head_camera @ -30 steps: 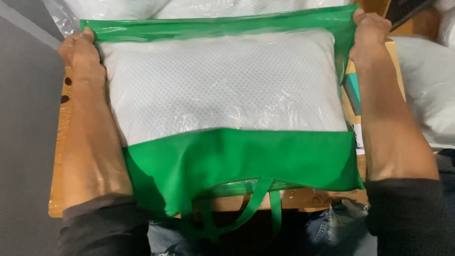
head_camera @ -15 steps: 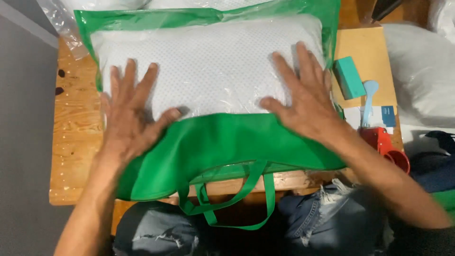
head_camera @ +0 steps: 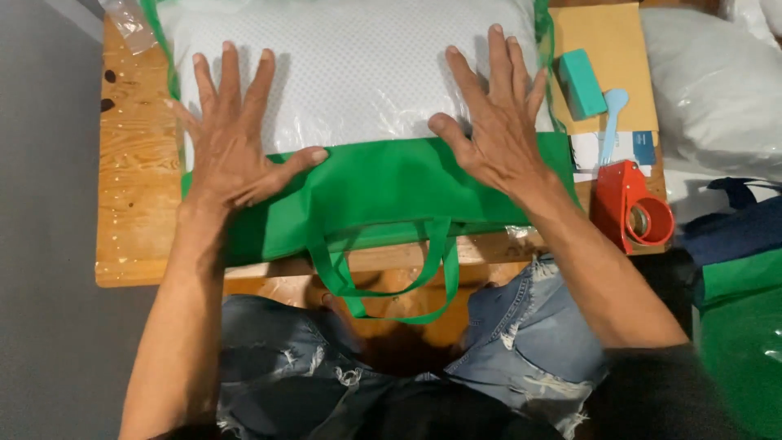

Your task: Wiping a large green and white pillow bag with a blue sponge and adjusting its straps on a wooden table.

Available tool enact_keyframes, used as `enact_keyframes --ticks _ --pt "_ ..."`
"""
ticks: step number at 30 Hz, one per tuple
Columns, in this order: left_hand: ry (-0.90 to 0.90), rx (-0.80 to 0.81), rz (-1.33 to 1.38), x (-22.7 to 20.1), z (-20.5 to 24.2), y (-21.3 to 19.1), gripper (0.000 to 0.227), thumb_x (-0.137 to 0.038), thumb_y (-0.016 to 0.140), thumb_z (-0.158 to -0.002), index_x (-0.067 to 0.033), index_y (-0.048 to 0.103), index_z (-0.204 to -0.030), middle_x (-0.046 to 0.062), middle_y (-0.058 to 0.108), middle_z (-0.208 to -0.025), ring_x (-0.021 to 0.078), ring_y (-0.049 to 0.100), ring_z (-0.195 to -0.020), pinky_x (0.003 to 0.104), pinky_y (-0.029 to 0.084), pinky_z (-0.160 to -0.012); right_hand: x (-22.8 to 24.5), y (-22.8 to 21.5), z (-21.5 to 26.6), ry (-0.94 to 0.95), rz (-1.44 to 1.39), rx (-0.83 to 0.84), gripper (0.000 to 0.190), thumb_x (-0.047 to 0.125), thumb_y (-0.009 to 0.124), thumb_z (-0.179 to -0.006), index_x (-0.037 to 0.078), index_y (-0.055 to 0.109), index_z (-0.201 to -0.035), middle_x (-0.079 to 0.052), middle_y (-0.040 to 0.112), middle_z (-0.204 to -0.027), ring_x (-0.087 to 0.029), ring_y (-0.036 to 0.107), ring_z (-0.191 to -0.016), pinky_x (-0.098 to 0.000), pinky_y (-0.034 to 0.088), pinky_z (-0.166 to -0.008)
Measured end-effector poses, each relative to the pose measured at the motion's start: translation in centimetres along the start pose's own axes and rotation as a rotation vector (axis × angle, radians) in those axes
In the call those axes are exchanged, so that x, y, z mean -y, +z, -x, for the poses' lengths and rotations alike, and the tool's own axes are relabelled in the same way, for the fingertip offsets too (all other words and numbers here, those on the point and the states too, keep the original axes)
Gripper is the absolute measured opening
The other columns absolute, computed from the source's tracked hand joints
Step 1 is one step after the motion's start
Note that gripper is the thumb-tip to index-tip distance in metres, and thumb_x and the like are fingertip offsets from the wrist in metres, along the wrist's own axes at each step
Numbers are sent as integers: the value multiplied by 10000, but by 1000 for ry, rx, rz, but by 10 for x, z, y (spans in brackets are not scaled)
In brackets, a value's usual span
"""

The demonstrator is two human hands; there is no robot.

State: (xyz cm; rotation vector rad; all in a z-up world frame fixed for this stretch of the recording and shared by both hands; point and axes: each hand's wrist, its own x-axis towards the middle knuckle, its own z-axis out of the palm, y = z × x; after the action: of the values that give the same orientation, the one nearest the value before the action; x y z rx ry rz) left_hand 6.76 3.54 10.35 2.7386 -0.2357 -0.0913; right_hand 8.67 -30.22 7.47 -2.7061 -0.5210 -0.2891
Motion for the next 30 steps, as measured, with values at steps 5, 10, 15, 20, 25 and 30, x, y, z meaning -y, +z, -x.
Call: enact_keyframes --ticks 5,10,15,20,25,30 --pt "149 -263 -108 -7 -3 50 1082 -943 449 -866 -311 214 -1711 57 24 -1753 414 -42 -1600 892 -38 -1082 6 36 1 19 200 -115 930 870 389 -995 287 239 -1703 -206 56 -1722 -480 98 -1608 -839 83 -1176" --pt "145 -254 -122 -5 1 51 1129 -954 365 -874 -245 182 -1733 105 -29 -1743 419 -68 -1602 846 -66 -1138 0 34 3 7 177 -94 962 886 416 -992 272 238 -1711 -189 26 -1721 -469 61 -1609 -836 47 -1179" --pt "246 -325 -72 -8 34 60 1149 -998 312 -831 -318 117 -1737 45 -98 -1763 390 -95 -1648 863 -65 -1191 27 35 24 -109 187 -163 1087 1007 196 -871 336 38 -1711 -205 -81 -1755 -448 45 -1690 -820 3 -1289" --pt "415 -321 -314 -22 77 75 907 -717 570 -1029 -167 242 -1671 185 201 -1722 426 189 -1598 838 115 -1159 80 27 23 -369 366 17 1046 1065 455 -971 354 164 -1682 -219 55 -1713 -436 113 -1632 -825 88 -1216" --pt "273 -307 -312 -3 97 86 1071 -538 790 -838 -197 219 -1678 224 127 -1721 463 124 -1592 873 125 -1127 95 33 6 -389 373 28 1126 997 632 -959 299 130 -1686 -188 127 -1720 -418 220 -1604 -821 194 -1152" --pt "311 -372 -233 -3 93 60 1146 -953 456 -822 -205 261 -1667 187 229 -1722 459 220 -1592 843 116 -1150 93 14 -21 -328 163 -148 723 711 462 -1039 180 446 -1529 -209 489 -1465 -366 530 -1242 -555 379 -943"
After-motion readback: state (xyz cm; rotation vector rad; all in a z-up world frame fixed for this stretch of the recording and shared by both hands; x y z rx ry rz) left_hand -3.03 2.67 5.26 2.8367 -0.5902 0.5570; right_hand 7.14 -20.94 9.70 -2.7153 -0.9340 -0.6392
